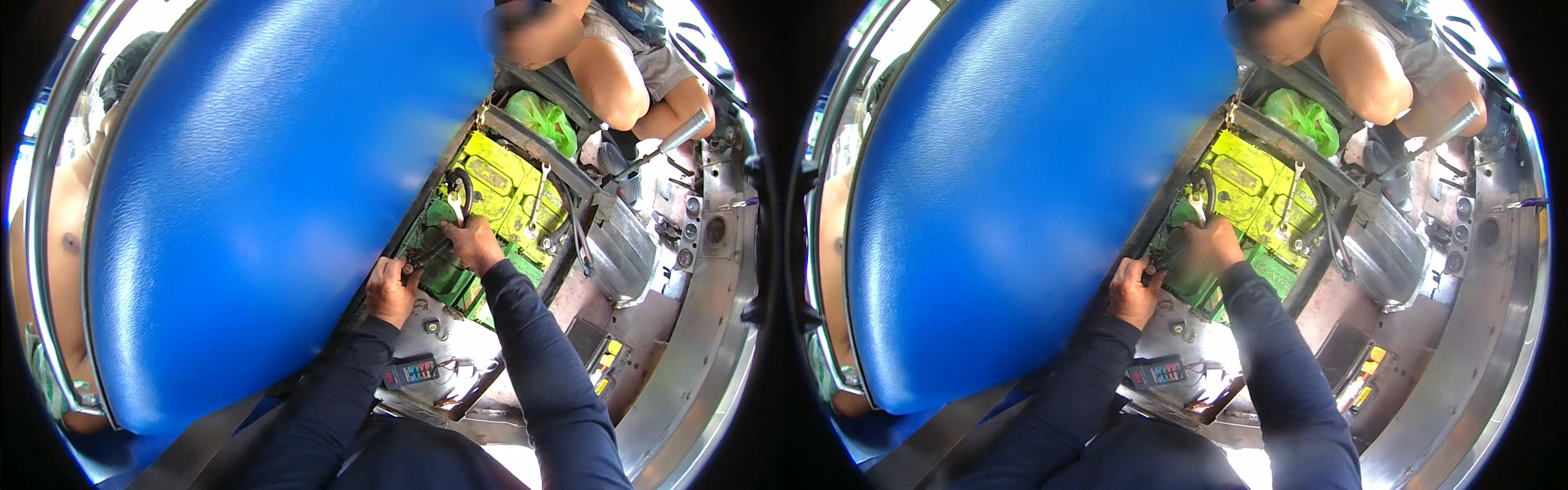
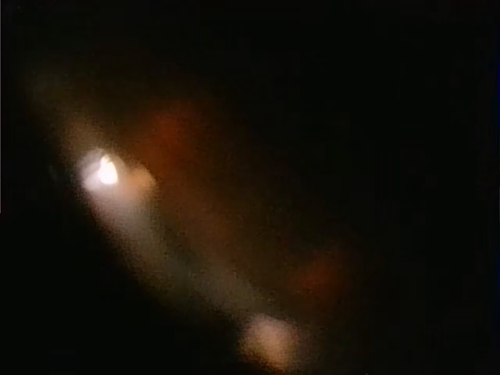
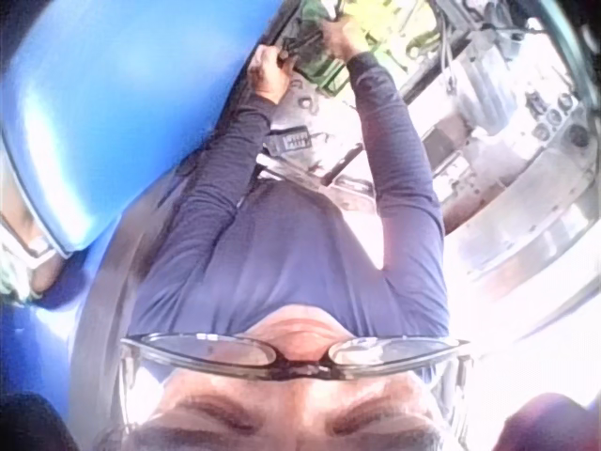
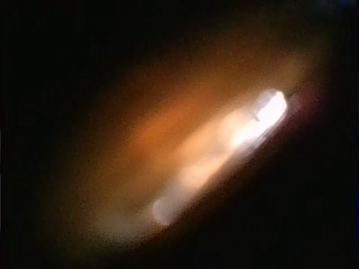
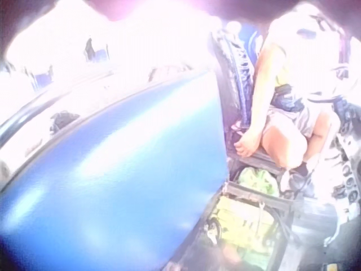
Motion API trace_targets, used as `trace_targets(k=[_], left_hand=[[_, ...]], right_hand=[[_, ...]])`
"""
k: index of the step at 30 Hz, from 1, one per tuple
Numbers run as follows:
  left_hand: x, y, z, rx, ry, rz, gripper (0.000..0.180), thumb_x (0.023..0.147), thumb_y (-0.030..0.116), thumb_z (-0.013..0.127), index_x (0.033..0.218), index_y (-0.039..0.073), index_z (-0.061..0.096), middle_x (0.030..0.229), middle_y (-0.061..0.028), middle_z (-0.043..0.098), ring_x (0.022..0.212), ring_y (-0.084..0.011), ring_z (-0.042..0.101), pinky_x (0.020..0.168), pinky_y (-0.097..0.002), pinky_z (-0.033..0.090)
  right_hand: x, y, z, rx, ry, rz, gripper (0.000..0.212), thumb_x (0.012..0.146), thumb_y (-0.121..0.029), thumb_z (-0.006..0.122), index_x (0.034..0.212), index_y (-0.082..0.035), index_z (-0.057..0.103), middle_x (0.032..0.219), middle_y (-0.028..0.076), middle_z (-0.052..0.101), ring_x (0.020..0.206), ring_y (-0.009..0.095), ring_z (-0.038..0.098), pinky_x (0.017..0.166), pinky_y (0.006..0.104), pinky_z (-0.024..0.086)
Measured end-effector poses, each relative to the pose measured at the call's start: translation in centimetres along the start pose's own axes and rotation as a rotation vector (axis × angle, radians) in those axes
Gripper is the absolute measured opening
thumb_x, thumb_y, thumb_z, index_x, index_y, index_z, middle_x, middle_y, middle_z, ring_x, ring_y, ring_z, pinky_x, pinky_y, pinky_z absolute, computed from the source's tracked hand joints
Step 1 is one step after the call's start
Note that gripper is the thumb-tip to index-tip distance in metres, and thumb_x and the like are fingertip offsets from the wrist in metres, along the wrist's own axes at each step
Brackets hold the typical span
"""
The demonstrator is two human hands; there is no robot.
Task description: The person walks through a vehicle repair yard and approaches a three-wheeled vehicle with its battery compartment open. They remove an old yellow battery, place it aside, and install a new green battery into the compartment. They then connect the battery terminals using a wrench while another person assists nearby.
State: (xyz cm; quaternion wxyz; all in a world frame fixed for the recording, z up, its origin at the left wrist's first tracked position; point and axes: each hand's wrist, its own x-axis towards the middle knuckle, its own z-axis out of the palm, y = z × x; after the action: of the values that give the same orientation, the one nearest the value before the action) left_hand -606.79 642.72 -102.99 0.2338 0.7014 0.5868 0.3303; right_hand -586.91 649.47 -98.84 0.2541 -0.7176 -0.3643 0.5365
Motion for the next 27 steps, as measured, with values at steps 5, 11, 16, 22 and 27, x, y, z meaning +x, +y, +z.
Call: trace_targets(k=[5, 11, 16, 22, 27], left_hand=[[0.3, 0.2, -0.1, 0.050, -0.043, 0.022, 0.027, 0.079, 0.012, 0.086, 0.096, 0.003, 0.067, 0.091, -0.0142, 0.065, 0.085, -0.0381, 0.066, 0.072, -0.0490, 0.053], [1.2, 0.1, -1.6, 0.152, -0.169, -0.007, 0.030, 0.078, 0.016, 0.087, 0.096, 0.002, 0.068, 0.093, -0.0162, 0.067, 0.089, -0.0391, 0.067, 0.078, -0.0482, 0.054], [0.7, 0.5, -0.9, 0.093, -0.101, -0.069, 0.042, 0.078, 0.018, 0.087, 0.111, 0.001, 0.069, 0.106, -0.0167, 0.067, 0.102, -0.0387, 0.066, 0.089, -0.0459, 0.054], [1.3, 0.6, -0.9, 0.061, -0.143, -0.092, 0.058, 0.080, 0.020, 0.086, 0.131, 0.002, 0.066, 0.120, -0.0165, 0.067, 0.113, -0.0360, 0.064, 0.098, -0.0441, 0.053], [2.0, -0.1, -1.8, 0.021, -0.230, 0.003, 0.054, 0.078, 0.019, 0.088, 0.125, 0.000, 0.069, 0.119, -0.0151, 0.068, 0.112, -0.0350, 0.064, 0.097, -0.0423, 0.053]], right_hand=[[0.9, 1.4, 0.4, -0.028, 0.088, -0.072, 0.040, 0.098, -0.030, 0.071, 0.082, 0.007, 0.065, 0.062, 0.006, 0.058, 0.052, 0.015, 0.051, 0.048, 0.0354, 0.041], [-3.8, 0.1, -0.7, 0.120, -0.047, -0.059, 0.038, 0.096, -0.025, 0.067, 0.091, 0.012, 0.069, 0.075, 0.014, 0.071, 0.070, 0.022, 0.067, 0.064, 0.0363, 0.052], [-9.4, 3.7, -2.3, 0.299, -0.042, -0.123, 0.047, 0.090, -0.001, 0.056, 0.135, 0.012, 0.054, 0.100, 0.014, 0.069, 0.075, 0.018, 0.067, 0.065, 0.0297, 0.056], [-12.1, 6.3, -3.4, 0.049, -0.011, -0.127, 0.043, 0.091, -0.001, 0.057, 0.134, 0.007, 0.061, 0.108, 0.023, 0.076, 0.094, 0.023, 0.075, 0.084, 0.0352, 0.057], [-11.4, 6.6, -2.8, -0.181, 0.011, -0.206, 0.035, 0.092, -0.001, 0.059, 0.126, 0.006, 0.065, 0.102, 0.026, 0.074, 0.095, 0.033, 0.074, 0.085, 0.0390, 0.057]])
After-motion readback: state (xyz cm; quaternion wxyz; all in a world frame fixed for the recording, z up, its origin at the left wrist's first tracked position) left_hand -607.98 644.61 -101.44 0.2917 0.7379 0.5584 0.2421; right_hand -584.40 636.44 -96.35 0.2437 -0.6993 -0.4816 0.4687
